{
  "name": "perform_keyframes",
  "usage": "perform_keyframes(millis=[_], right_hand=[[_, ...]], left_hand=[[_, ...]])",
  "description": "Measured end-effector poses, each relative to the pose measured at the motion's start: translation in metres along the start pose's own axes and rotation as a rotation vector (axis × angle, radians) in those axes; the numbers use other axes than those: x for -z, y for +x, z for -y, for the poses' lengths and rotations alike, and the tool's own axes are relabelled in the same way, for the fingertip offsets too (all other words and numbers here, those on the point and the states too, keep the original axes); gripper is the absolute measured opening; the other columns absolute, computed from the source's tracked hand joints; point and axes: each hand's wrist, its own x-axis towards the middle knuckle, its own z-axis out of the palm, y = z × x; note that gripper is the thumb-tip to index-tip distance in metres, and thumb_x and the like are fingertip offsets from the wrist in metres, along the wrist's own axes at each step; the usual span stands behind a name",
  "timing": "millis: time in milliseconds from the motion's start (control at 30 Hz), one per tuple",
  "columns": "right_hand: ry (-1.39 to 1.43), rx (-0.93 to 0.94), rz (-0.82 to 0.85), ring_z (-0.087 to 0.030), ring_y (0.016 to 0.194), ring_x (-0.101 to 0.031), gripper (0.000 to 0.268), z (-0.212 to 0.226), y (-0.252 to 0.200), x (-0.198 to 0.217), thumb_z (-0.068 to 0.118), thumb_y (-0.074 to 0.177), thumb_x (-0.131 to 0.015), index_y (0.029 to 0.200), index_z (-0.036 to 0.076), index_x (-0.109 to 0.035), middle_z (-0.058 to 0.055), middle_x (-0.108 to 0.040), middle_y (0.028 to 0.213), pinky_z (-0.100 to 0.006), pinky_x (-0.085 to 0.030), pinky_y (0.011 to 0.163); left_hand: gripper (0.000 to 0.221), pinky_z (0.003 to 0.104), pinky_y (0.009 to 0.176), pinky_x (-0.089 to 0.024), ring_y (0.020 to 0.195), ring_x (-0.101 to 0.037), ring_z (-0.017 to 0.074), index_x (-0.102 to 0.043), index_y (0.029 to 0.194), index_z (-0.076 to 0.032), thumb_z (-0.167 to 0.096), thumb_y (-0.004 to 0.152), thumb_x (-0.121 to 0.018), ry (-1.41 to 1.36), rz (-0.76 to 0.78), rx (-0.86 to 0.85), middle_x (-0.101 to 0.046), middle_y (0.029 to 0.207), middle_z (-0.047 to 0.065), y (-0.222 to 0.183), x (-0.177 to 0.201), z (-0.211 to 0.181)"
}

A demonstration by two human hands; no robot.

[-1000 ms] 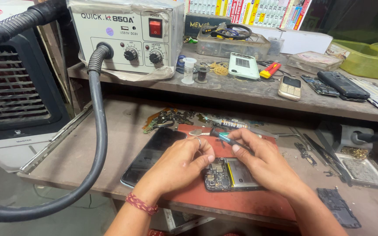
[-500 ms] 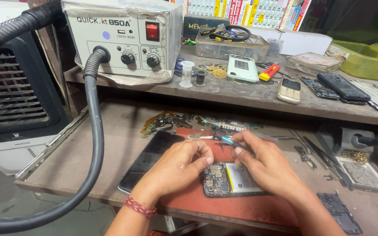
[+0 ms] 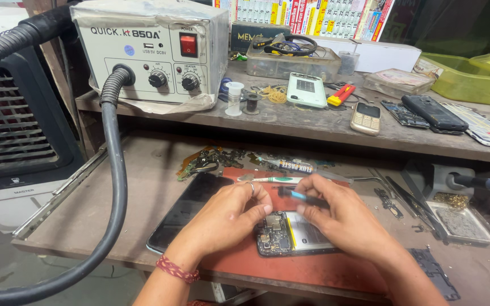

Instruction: The person uses a screwdriver to remove screws from the back of a disassembled smartphone. They carefully unscrew multiple fasteners from the device's chassis and place them on the workbench. The person handles the phone and the screwdriver with precision throughout the process.

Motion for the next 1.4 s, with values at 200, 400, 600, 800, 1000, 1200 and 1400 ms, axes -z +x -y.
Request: perform_keyframes(millis=[200, 400, 600, 800, 1000, 1200, 1400], right_hand=[[-0.181, -0.405, 0.173, -0.019, 0.094, -0.071, 0.036, 0.019, 0.0, 0.011, 0.02, 0.072, -0.087, 0.105, 0.013, -0.073, -0.008, -0.079, 0.09, -0.035, -0.056, 0.082], [-0.128, -0.232, 0.174, -0.018, 0.1, -0.07, 0.037, 0.004, -0.004, 0.008, 0.013, 0.068, -0.085, 0.103, 0.01, -0.072, -0.004, -0.08, 0.096, -0.034, -0.055, 0.087], [-0.161, -0.221, 0.145, -0.017, 0.101, -0.074, 0.036, 0.007, -0.007, 0.007, 0.014, 0.069, -0.085, 0.102, 0.011, -0.071, -0.003, -0.079, 0.097, -0.034, -0.055, 0.088], [0.003, -0.287, 0.084, -0.012, 0.093, -0.069, 0.034, -0.01, -0.002, 0.025, 0.02, 0.079, -0.081, 0.109, 0.01, -0.071, -0.005, -0.076, 0.093, -0.031, -0.055, 0.081], [0.092, -0.371, 0.074, -0.01, 0.086, -0.062, 0.023, -0.017, 0.0, 0.052, 0.019, 0.087, -0.072, 0.106, 0.006, -0.07, -0.005, -0.072, 0.09, -0.03, -0.053, 0.079], [0.049, -0.362, 0.111, -0.01, 0.084, -0.061, 0.02, -0.009, -0.004, 0.053, 0.02, 0.093, -0.062, 0.109, 0.01, -0.068, -0.003, -0.071, 0.085, -0.03, -0.053, 0.079], [-0.005, -0.329, 0.098, -0.009, 0.085, -0.062, 0.018, -0.012, 0.003, 0.052, 0.014, 0.087, -0.067, 0.104, 0.007, -0.065, -0.002, -0.073, 0.085, -0.03, -0.053, 0.078]], left_hand=[[0.024, 0.039, 0.074, -0.052, 0.08, -0.069, 0.0262, -0.069, 0.09, -0.003, -0.027, 0.091, -0.065, 0.004, 0.024, 0.027, -0.071, 0.082, 0.013, 0.001, 0.0, -0.005], [0.023, 0.039, 0.073, -0.052, 0.079, -0.069, 0.0261, -0.07, 0.091, -0.004, -0.027, 0.09, -0.065, 0.001, 0.035, 0.041, -0.072, 0.081, 0.013, 0.0, -0.001, -0.005], [0.021, 0.039, 0.074, -0.053, 0.081, -0.069, 0.0247, -0.07, 0.09, -0.004, -0.024, 0.089, -0.066, 0.008, 0.012, -0.056, -0.072, 0.082, 0.012, 0.003, -0.003, -0.007], [0.023, 0.038, 0.073, -0.052, 0.081, -0.069, 0.024, -0.07, 0.089, -0.004, -0.026, 0.091, -0.065, 0.003, 0.042, -0.005, -0.07, 0.083, 0.012, 0.005, 0.0, -0.014], [0.024, 0.039, 0.07, -0.052, 0.078, -0.068, 0.0247, -0.07, 0.089, -0.004, -0.028, 0.09, -0.066, 0.05, 0.048, 0.041, -0.069, 0.082, 0.013, 0.011, -0.003, -0.02], [0.024, 0.037, 0.068, -0.053, 0.077, -0.07, 0.0223, -0.069, 0.09, -0.004, -0.028, 0.091, -0.066, 0.03, 0.04, 0.007, -0.07, 0.083, 0.012, 0.018, -0.007, -0.018], [0.023, 0.036, 0.071, -0.055, 0.079, -0.071, 0.0186, -0.069, 0.094, -0.005, -0.028, 0.091, -0.065, 0.039, 0.041, 0.057, -0.073, 0.087, 0.01, 0.017, 0.002, -0.016]])
